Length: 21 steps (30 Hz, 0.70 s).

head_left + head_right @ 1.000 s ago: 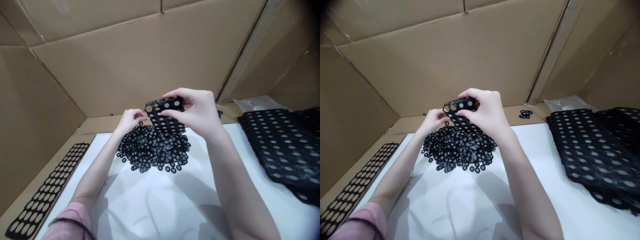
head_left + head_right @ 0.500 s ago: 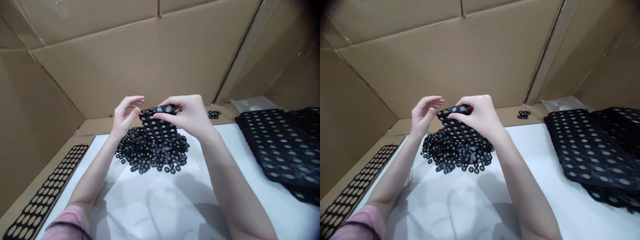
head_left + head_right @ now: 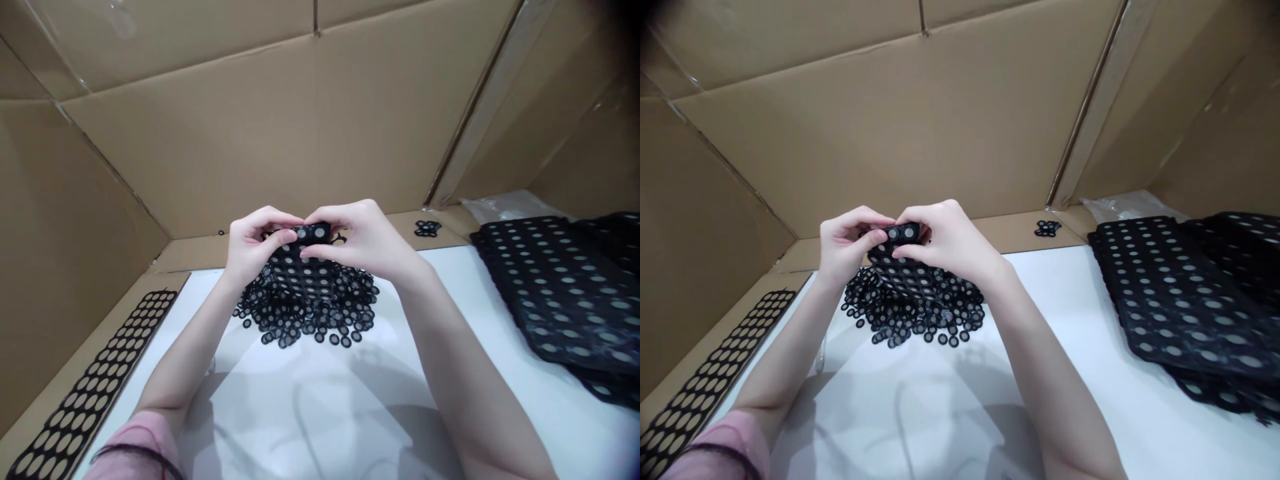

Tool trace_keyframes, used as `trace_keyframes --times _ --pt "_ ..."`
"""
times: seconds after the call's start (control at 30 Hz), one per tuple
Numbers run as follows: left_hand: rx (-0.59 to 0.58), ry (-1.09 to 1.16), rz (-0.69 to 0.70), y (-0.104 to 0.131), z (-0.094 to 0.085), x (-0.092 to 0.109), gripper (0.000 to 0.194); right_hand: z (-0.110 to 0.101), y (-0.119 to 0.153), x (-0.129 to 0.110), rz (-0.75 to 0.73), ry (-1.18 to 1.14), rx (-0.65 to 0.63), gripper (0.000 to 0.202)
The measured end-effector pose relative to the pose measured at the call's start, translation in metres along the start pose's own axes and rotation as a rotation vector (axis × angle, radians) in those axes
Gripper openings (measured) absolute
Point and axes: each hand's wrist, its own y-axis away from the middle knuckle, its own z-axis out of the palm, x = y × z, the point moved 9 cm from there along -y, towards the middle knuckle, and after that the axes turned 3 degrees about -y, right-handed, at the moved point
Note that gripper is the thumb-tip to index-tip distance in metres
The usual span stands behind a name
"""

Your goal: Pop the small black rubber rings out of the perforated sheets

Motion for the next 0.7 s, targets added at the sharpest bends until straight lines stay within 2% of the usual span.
trace_keyframes --times 0.2,0.3,0.4,0.57,0.7 --pt "0.074 0.024 0.040 0.001 -0.005 0.002 0.009 -0.002 -0.001 0.000 -0.008 -0.023 0.032 0.025" --pt "0.055 -0.082 0.091 0.001 -0.003 0.010 0.012 -0.002 -0.001 0.000 -0.009 0.017 0.038 0.019" --pt "0.050 -0.240 0.194 0.002 -0.001 0.026 0.017 -0.002 -0.001 -0.001 -0.027 0.058 0.036 0.025" --pt "-0.042 -0.350 0.275 0.005 0.013 0.042 0.024 0.001 -0.001 -0.003 -0.064 0.077 0.011 0.026" --pt "0.008 -0.482 0.314 0.009 0.016 0.047 0.018 0.006 -0.002 -0.007 -0.090 0.082 -0.007 0.027"
